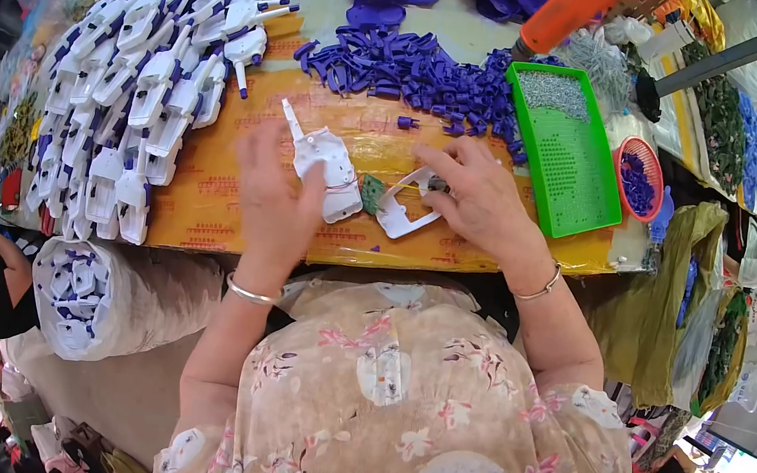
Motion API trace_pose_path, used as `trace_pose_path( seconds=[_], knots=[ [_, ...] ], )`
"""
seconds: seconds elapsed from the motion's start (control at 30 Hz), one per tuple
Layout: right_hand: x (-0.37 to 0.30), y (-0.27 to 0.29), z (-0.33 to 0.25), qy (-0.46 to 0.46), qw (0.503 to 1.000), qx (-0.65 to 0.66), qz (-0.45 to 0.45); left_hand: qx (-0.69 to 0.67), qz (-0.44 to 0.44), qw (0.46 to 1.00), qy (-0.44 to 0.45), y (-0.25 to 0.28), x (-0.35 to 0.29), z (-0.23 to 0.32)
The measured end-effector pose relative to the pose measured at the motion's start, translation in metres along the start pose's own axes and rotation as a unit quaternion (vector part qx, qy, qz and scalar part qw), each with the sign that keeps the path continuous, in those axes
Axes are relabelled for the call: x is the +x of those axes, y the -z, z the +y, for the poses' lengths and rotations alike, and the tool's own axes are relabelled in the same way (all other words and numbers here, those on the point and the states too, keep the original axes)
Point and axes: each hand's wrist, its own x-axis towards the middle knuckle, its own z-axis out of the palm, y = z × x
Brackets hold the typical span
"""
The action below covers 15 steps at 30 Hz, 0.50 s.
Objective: Assembling plastic toy walkie-talkie components using a glue gun.
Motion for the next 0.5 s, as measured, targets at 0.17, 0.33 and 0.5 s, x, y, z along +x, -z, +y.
trace_pose_path(
  seconds=[0.17,0.33,0.5],
  knots=[
    [-0.001,-0.002,0.005,-0.005,0.992,0.123,-0.029,0.043,-0.228,0.953,-0.196,-0.024,-0.014,0.037],
    [-0.001,0.002,0.017,0.033,0.988,0.134,-0.068,0.131,-0.26,0.936,-0.196,-0.038,-0.016,0.027],
    [-0.008,0.004,0.006,0.019,0.999,-0.001,-0.038,0.125,-0.262,0.935,-0.203,-0.037,-0.015,0.025]
  ],
)
